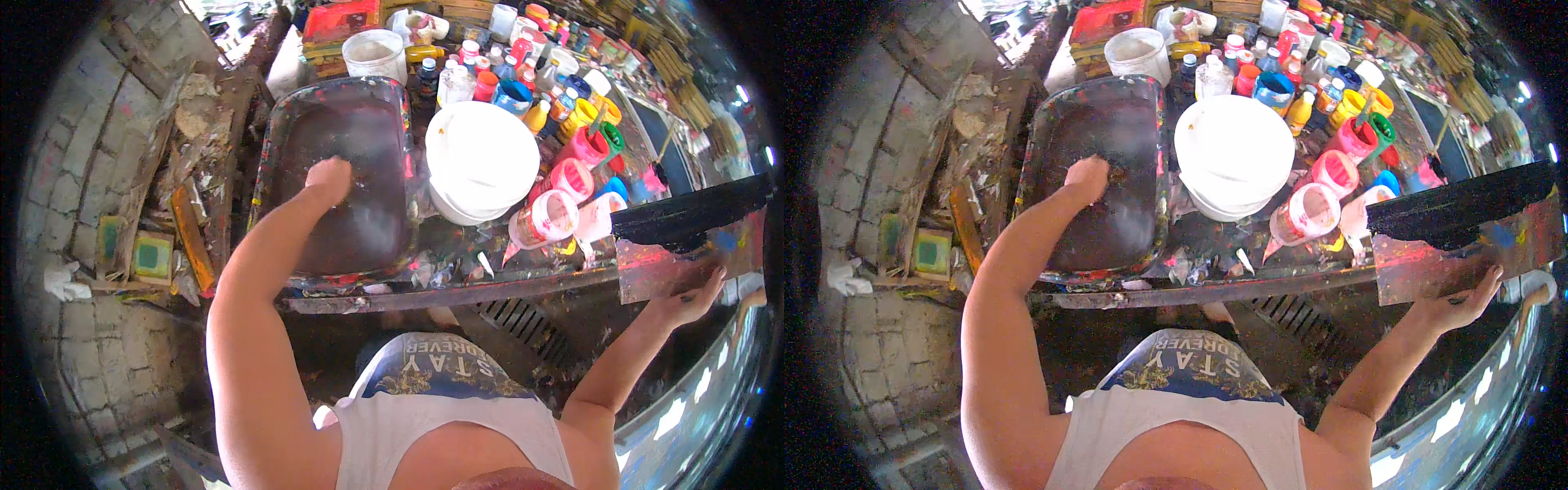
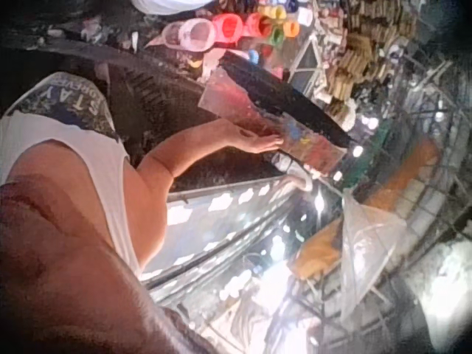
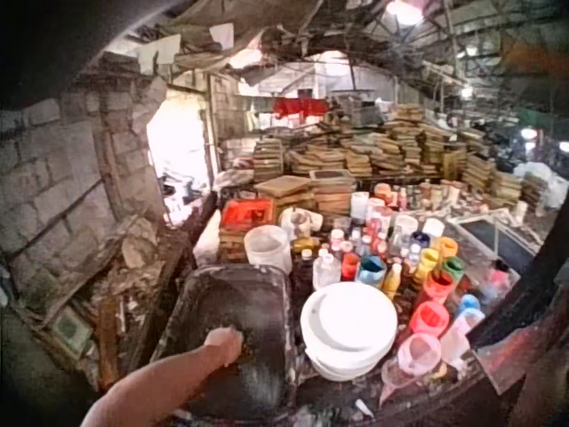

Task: The person cleans a rectangular screen printing frame with a cloth, then applies black ink to the mesh using a squeegee and a brush. They repeatedly wipe the mesh and the workbench surface with a cloth and a sponge, handling ink containers and tools throughout.

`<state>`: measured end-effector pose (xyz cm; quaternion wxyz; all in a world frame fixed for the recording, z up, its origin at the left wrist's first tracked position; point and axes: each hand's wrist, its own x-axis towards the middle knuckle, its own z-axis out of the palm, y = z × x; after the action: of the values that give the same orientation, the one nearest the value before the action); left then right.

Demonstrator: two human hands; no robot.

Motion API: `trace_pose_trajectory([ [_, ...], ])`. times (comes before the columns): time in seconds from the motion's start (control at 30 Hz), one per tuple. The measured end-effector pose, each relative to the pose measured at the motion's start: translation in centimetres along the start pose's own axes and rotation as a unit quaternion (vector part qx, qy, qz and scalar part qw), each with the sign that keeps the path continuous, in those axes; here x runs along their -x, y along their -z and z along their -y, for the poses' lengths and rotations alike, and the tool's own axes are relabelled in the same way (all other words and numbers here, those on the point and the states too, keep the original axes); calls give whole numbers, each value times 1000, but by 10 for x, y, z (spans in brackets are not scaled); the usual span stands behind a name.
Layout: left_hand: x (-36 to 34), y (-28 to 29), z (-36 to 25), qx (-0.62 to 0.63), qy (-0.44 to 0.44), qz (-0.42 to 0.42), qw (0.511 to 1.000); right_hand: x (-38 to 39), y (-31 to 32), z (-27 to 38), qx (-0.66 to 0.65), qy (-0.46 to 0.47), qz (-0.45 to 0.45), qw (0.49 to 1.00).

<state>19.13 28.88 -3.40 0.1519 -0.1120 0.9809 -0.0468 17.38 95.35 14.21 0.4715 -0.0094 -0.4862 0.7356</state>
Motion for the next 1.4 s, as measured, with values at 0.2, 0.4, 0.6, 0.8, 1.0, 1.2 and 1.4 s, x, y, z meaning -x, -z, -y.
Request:
trace_pose_trajectory([
  [0.2, -9, 8, 8, 81, 22, -24, 996, 53, 29, 46, 135, 67, -15, 988],
  [0.4, -13, 12, 25, 41, -23, -29, 998, 75, 47, 74, 112, 29, -69, 991],
  [0.6, -36, -2, 55, 57, -5, -72, 996, 84, 82, 88, 178, 37, -136, 974],
  [0.8, -36, 4, 60, 127, -18, -178, 976, 75, 121, 84, 146, 64, -152, 975],
  [1.0, -17, -3, 70, -148, -244, -140, 948, 79, 124, 83, 47, 59, -168, 983],
  [1.2, -3, -5, 80, -228, -144, 23, 963, 81, 131, 79, -5, 40, -167, 985],
  [1.4, -39, -35, 97, -251, -136, 59, 957, 82, 146, 68, -1, 25, -171, 985],
])
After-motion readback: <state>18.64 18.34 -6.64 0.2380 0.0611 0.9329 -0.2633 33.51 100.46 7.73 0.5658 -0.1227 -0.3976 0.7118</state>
